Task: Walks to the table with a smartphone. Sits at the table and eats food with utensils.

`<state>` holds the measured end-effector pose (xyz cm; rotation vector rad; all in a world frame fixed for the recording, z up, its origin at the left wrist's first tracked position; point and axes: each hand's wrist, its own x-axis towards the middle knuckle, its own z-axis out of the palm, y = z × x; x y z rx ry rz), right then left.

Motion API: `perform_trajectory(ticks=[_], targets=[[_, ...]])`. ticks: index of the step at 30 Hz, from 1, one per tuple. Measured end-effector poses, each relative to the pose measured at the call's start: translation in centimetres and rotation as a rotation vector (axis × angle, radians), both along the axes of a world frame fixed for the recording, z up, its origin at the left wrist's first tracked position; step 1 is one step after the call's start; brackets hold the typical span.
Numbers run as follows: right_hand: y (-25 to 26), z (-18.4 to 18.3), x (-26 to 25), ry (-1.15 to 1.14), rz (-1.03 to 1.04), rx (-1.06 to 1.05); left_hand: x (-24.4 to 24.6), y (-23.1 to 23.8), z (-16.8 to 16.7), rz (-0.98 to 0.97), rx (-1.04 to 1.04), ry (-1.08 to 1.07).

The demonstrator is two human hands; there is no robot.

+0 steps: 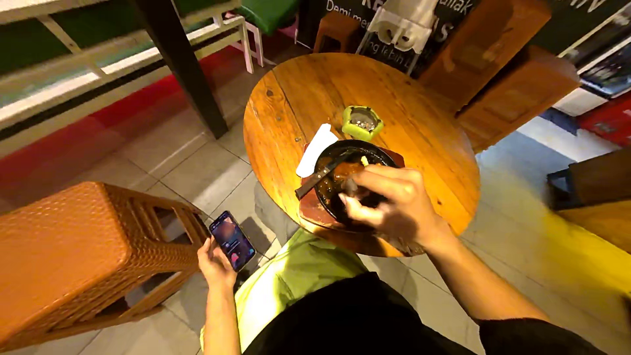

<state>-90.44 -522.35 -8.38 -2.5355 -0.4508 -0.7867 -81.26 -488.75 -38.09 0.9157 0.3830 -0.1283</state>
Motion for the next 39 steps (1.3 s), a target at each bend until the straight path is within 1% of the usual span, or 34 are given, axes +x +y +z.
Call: perform_trajectory(ticks=[3,7,12,17,19,21,24,27,29,33,39], targets=[[0.3,0.2,1.5,0.005,0.001,0.149,0.1,0.3,-0.5,-0.020,-0.018,-0.027],[-0.2,-0.4,2.3,0.028,0.021,0.356,0.1,0.5,-1.0,-0.034,-0.042,-0.061],[-1.8,-1.9,1.8,0.064,-0.045,0.632,0.1,0.4,-0.8,0.002,-0.029,-0.009],[-3.4,-3.4,1.6,0.132,-0.130,0.831,0.0,0.2,-0.7,0.005,0.019,0.017],[-3.6,-3.8,1.7,0.143,-0.133,0.875,0.0,0.0,-0.4,0.020,0.040,0.015],[-3.7,-4.0,1.8,0.128,-0.118,0.888,0.0,0.1,-0.5,0.002,0.009,-0.003],[-3.5,-4.2,1.8,0.097,-0.100,0.870,0.0,0.1,-0.5,0.006,-0.004,-0.006],[-3.2,-4.3,1.9,0.095,-0.130,0.850,0.1,0.1,-0.7,-0.003,-0.014,0.008],[-3.4,-4.3,1.8,0.151,-0.180,0.904,0.1,0.2,-0.9,-0.006,-0.017,0.019],[-4.2,-4.6,1.9,0.274,-0.243,1.079,0.0,0.2,-0.9,0.004,0.001,0.023],[-5.2,-4.6,2.0,0.377,-0.308,1.205,0.1,0.2,-0.7,0.002,0.017,0.028]])
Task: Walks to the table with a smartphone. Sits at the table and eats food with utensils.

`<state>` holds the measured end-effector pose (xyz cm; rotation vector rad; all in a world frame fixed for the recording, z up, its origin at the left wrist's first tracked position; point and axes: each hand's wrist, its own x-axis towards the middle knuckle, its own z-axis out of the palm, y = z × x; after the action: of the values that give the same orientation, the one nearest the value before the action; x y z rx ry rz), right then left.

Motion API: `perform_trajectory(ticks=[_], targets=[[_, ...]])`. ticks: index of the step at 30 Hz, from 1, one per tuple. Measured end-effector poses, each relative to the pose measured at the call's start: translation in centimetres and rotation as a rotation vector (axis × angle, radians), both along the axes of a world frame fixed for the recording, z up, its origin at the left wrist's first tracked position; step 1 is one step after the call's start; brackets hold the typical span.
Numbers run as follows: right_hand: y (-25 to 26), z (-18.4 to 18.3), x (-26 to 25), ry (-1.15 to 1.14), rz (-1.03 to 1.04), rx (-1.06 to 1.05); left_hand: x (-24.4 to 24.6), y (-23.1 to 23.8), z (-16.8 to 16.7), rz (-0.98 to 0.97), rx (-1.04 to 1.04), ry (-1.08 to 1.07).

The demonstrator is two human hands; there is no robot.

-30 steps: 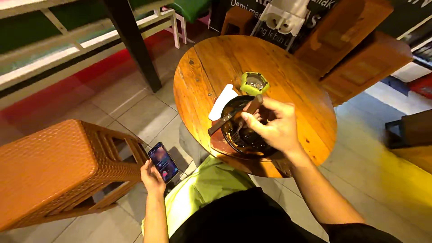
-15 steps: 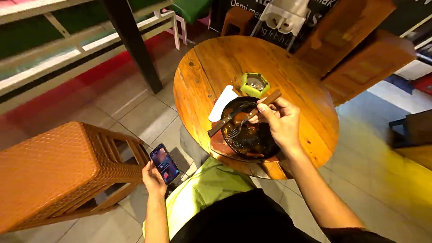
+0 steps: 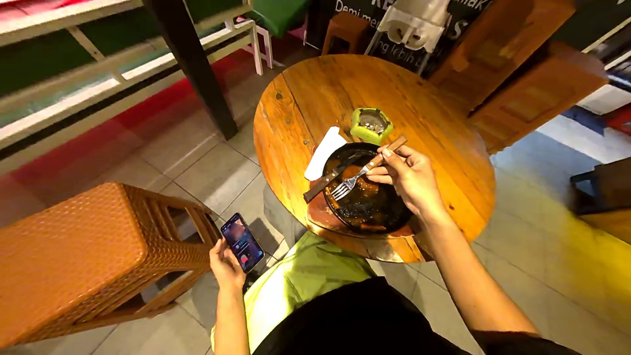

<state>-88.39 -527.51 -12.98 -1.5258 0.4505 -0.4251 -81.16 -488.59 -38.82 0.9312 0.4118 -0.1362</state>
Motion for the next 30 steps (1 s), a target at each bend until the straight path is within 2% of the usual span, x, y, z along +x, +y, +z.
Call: perform_trajectory(ticks=[6,11,18,30], targets=[[-1.0,-0.1,0.2,0.051,0.030,0.037,0.0,-0.1,0.1,0.015,-0.012,0.000],[0.4,0.3,0.1,0.016,0.023,-0.037,-0.1,-0.2,0.0,0.036,0.089,0.006],[0.2,0.0,0.2,0.053,-0.016,0.042,0.1,-0.2,0.1,-0.009,0.006,0.009],[-1.3,-0.2,0.4,0.116,-0.027,0.103,-0.1,0.1,-0.3,0.000,0.012,0.020]])
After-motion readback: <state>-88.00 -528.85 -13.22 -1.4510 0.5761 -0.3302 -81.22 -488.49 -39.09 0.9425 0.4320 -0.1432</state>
